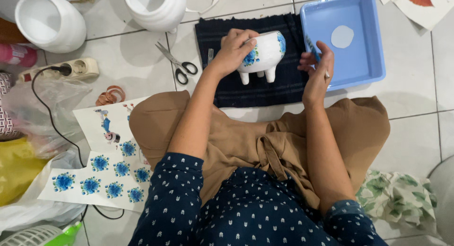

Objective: The person cuts out a blue floral decal, soaks it in water, and applies it to a white ceramic pot. They smooth the decal with their fingers and use a pen-like tool to press the edges and remove air bubbles.

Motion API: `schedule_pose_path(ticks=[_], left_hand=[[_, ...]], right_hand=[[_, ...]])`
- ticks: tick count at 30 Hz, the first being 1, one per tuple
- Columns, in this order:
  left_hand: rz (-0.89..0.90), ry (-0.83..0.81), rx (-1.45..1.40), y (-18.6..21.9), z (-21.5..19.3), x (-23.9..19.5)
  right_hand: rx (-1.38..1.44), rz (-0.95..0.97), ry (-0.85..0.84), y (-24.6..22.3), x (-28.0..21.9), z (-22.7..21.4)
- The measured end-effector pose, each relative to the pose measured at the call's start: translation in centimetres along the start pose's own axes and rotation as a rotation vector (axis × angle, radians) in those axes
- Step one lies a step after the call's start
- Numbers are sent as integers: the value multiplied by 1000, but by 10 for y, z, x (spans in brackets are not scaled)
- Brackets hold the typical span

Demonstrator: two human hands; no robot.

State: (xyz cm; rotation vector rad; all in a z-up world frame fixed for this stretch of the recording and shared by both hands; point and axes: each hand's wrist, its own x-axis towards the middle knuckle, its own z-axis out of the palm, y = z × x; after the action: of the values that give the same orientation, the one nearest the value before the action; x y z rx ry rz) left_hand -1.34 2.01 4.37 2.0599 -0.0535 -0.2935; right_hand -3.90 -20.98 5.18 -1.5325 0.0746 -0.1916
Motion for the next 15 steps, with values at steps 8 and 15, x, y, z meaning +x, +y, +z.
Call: schedule_pose_path(ticks=[8, 15], left_hand=[[-181, -92, -139, 39, -18, -18], [-192, -42, -8, 26, -12, -11]], right_hand=[[-13, -58, -16, -1, 1, -4], [74, -45, 23, 14, 9, -5]])
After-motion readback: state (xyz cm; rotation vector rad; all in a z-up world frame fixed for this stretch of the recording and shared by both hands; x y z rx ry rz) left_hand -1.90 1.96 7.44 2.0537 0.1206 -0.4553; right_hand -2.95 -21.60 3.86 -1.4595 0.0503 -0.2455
